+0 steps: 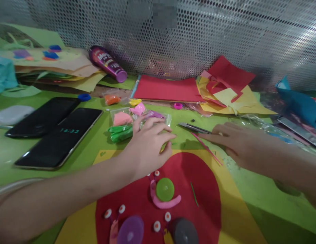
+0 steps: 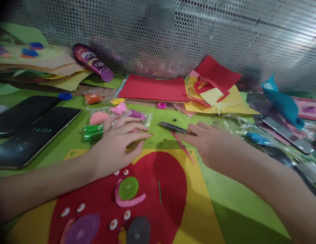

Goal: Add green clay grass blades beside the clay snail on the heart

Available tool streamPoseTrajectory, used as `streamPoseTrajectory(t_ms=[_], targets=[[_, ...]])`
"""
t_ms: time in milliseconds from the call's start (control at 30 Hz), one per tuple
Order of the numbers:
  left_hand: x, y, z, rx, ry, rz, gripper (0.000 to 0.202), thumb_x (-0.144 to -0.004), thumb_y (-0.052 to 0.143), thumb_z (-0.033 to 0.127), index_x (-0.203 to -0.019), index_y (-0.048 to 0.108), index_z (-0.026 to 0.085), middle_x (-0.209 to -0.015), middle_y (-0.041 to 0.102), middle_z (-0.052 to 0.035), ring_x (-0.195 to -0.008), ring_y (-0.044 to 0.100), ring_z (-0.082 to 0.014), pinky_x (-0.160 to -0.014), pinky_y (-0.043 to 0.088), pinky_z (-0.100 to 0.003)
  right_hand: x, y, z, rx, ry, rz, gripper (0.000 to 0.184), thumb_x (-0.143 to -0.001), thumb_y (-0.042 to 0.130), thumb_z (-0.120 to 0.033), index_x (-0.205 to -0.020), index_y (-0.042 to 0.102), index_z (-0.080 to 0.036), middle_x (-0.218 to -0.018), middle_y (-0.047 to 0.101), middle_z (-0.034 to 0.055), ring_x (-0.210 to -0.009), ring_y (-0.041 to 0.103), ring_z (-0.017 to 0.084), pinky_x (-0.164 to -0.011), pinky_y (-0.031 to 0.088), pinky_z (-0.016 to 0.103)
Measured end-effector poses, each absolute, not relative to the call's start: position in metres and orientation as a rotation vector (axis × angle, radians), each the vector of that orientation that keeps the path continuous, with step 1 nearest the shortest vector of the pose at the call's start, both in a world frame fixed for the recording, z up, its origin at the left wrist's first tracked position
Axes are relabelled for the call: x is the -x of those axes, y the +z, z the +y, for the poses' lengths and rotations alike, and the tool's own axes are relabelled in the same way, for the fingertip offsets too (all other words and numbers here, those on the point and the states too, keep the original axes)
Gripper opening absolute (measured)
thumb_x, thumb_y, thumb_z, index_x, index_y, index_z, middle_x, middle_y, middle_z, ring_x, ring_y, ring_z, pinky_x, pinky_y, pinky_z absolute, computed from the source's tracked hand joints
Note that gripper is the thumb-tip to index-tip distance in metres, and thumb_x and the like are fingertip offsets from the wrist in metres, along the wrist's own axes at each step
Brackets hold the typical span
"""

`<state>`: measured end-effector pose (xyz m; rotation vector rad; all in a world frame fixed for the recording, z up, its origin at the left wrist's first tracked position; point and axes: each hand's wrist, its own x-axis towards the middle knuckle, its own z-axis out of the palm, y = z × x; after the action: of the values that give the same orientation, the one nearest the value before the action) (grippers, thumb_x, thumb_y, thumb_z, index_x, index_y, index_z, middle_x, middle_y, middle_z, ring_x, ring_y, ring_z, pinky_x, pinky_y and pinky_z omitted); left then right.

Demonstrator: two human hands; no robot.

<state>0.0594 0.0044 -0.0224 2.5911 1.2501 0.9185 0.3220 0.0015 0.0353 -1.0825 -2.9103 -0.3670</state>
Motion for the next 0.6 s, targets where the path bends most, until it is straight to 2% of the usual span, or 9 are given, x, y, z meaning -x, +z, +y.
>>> streamPoseTrajectory(t_ms=[100, 133, 267, 367, 500, 600], targets=[[-0.059, -0.022, 0.005, -2.578, 0.938, 1.256, 0.026, -0.085, 0.047, 0.019, -0.096, 0.07, 0.024, -0.104, 0.068, 0.002, -0.116, 0.048, -0.0244, -0.107, 0.019, -0.054, -0.306, 0.032, -0.008, 1.028, -0.384, -2.827, 0.039, -0.092, 0.034, -0.008, -0.119, 0.062, -0.013, -0.11, 0.063, 0.0095, -0.099, 0.053, 0.025, -0.084, 0.049, 0.041], [-0.059, -0.022, 0.005, -2.576, 0.942, 1.258, 0.026, -0.085, 0.047, 0.019, -0.097, 0.07, 0.024, -0.105, 0.067, 0.002, -0.117, 0.048, -0.0243, -0.107, 0.019, -0.053, -0.301, 0.028, -0.01, 1.008, -0.382, -2.815, 0.038, -0.091, 0.035, -0.007, -0.116, 0.063, -0.013, -0.115, 0.062, 0.0089, -0.103, 0.051, 0.026, -0.088, 0.048, 0.041], [-0.059, -0.022, 0.004, -2.568, 0.94, 1.265, 0.026, -0.086, 0.047, 0.02, -0.096, 0.07, 0.024, -0.109, 0.066, 0.0009, -0.117, 0.047, -0.0239, -0.107, 0.02, -0.053, -0.29, 0.008, -0.015, 1.078, -0.384, -2.776, 0.047, -0.085, 0.034, 0.001, -0.114, 0.065, -0.019, -0.143, 0.041, 0.0102, -0.122, 0.04, 0.035, -0.092, 0.044, 0.056], [-0.06, -0.022, 0.004, -2.563, 0.929, 1.267, 0.026, -0.085, 0.047, 0.02, -0.096, 0.07, 0.024, -0.109, 0.066, 0.0001, -0.117, 0.047, -0.0239, -0.108, 0.02, -0.052, -0.292, -0.003, -0.016, 1.128, -0.36, -2.791, 0.05, -0.083, 0.037, 0.002, -0.117, 0.064, -0.022, -0.15, 0.029, 0.0109, -0.129, 0.033, 0.039, -0.091, 0.043, 0.061], [-0.06, -0.022, 0.003, -2.56, 0.923, 1.27, 0.027, -0.086, 0.046, 0.02, -0.096, 0.07, 0.026, -0.109, 0.065, 0.0008, -0.119, 0.046, -0.0238, -0.107, 0.019, -0.053, -0.295, -0.008, -0.015, 1.151, -0.348, -2.818, 0.061, -0.078, 0.035, 0.007, -0.125, 0.057, -0.025, -0.153, 0.021, 0.01, -0.136, 0.023, 0.039, -0.093, 0.04, 0.064], [-0.061, -0.022, 0.003, -2.562, 0.923, 1.276, 0.027, -0.086, 0.046, 0.02, -0.097, 0.069, 0.025, -0.11, 0.064, 0.0001, -0.12, 0.044, -0.0247, -0.105, 0.019, -0.054, -0.296, -0.007, -0.015, 1.167, -0.342, -2.826, 0.064, -0.078, 0.034, 0.008, -0.127, 0.055, -0.028, -0.154, 0.019, 0.0094, -0.137, 0.021, 0.039, -0.093, 0.039, 0.065]])
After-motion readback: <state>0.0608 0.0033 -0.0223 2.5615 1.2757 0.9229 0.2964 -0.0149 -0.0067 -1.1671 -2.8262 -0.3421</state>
